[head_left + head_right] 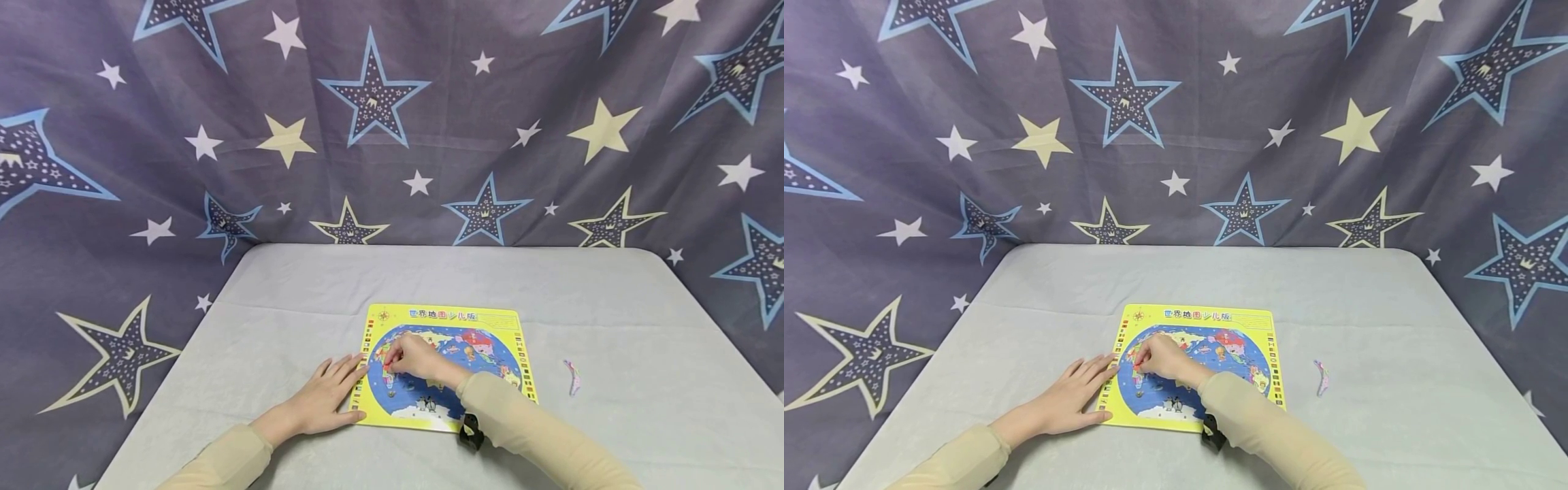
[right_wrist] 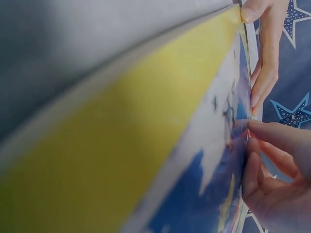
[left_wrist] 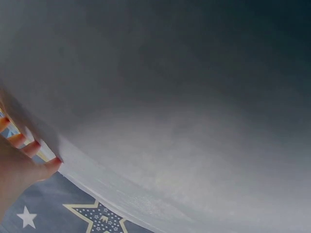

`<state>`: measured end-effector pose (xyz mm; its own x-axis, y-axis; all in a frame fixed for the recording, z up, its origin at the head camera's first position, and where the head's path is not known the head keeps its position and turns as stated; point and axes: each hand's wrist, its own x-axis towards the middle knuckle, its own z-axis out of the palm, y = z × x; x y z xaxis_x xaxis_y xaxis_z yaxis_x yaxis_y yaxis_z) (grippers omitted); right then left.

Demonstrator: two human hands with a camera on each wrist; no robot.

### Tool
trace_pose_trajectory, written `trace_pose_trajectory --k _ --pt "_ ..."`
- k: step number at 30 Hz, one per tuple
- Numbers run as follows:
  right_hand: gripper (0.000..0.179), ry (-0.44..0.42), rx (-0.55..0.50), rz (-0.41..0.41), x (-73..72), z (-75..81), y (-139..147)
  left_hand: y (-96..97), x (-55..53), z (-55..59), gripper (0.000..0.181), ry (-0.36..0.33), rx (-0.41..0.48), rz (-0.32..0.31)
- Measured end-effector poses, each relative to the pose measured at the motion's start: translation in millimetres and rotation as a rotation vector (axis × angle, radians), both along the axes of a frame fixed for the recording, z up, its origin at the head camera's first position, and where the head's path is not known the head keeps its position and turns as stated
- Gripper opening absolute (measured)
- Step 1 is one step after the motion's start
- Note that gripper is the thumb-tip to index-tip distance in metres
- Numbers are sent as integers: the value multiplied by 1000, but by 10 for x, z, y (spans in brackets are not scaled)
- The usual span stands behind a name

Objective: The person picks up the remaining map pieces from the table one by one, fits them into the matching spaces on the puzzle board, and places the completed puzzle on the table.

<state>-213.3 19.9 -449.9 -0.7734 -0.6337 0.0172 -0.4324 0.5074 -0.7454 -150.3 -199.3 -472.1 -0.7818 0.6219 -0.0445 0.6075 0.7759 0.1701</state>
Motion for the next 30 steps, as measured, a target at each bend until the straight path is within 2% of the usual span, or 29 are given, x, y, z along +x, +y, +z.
trace_pose_trajectory --k 10,19,30 --pt "3 -13 -24 16 11 26 23 9 -1 13 78 -15 -4 9" --pt "8 -12 -58 71 8 69 95 16 7 41 77 -13 -1 7" --pt "13 -113 -80 111 29 121 263 23 9 40 78 -23 0 18"
